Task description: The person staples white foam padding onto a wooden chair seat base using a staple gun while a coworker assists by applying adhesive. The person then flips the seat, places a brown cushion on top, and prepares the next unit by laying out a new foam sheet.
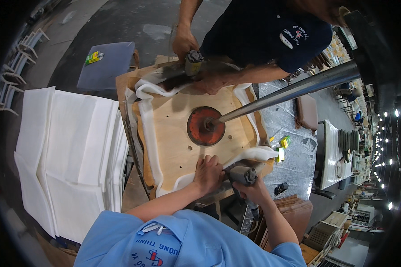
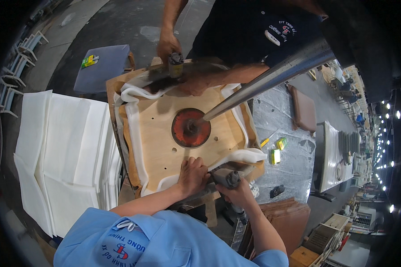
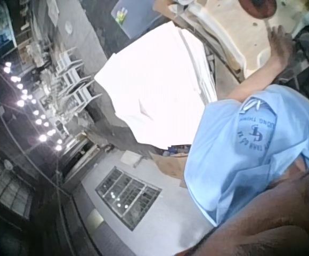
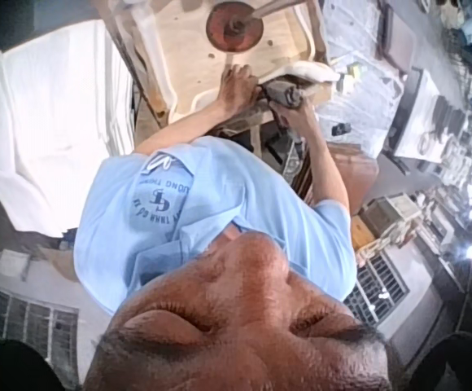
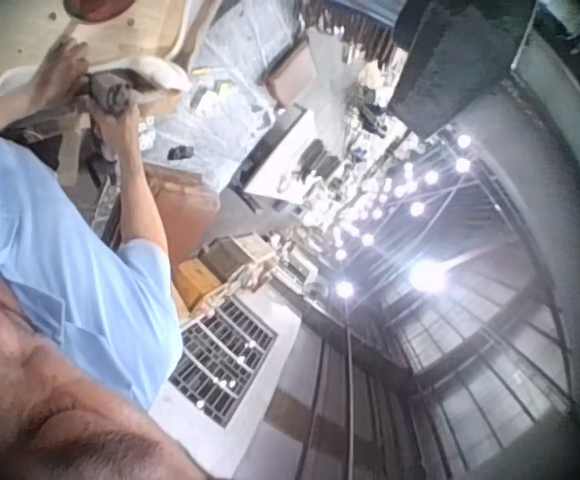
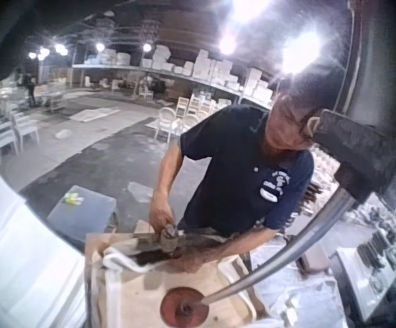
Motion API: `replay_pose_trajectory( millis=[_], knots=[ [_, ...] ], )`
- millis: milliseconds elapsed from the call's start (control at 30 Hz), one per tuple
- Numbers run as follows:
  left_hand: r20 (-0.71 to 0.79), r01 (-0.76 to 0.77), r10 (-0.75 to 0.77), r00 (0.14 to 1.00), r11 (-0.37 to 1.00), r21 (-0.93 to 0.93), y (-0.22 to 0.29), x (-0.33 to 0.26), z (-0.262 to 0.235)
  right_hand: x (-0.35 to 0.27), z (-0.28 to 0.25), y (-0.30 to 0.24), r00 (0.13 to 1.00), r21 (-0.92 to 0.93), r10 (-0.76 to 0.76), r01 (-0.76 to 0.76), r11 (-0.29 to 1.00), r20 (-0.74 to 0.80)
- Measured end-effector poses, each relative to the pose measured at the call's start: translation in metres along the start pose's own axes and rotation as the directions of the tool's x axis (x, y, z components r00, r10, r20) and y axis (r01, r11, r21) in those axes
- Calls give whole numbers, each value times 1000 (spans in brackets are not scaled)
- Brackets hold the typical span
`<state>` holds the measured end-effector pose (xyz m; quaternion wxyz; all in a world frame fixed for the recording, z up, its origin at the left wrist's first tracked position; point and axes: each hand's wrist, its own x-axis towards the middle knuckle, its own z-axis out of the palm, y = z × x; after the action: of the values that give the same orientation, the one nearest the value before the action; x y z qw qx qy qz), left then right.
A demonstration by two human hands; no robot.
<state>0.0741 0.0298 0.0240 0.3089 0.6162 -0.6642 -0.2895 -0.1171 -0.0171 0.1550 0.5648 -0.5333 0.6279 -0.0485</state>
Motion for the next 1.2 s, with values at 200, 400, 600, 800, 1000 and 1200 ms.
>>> replay_pose_trajectory(
  millis=[200,400,600,800,1000,1200],
  knots=[
    [-53,-53,52,997,999,-11,-2,-3,3,3,4,9,999,-53,-42,42,998,1],
    [-96,-94,103,990,992,89,-13,-2,5,8,11,1,990,-141,-131,123,982,-47],
    [26,-77,74,997,991,108,-11,-7,-10,-7,7,15,990,2,-112,113,994,-87],
    [33,-4,3,999,999,46,-9,-4,0,-9,10,20,999,31,-51,51,998,-10],
    [-26,-37,37,999,999,-27,-9,-9,0,-3,14,6,999,-52,-34,34,998,15],
    [4,-118,118,993,993,2,-22,-8,-14,-1,21,2,997,-113,-61,56,992,-41]
  ],
)
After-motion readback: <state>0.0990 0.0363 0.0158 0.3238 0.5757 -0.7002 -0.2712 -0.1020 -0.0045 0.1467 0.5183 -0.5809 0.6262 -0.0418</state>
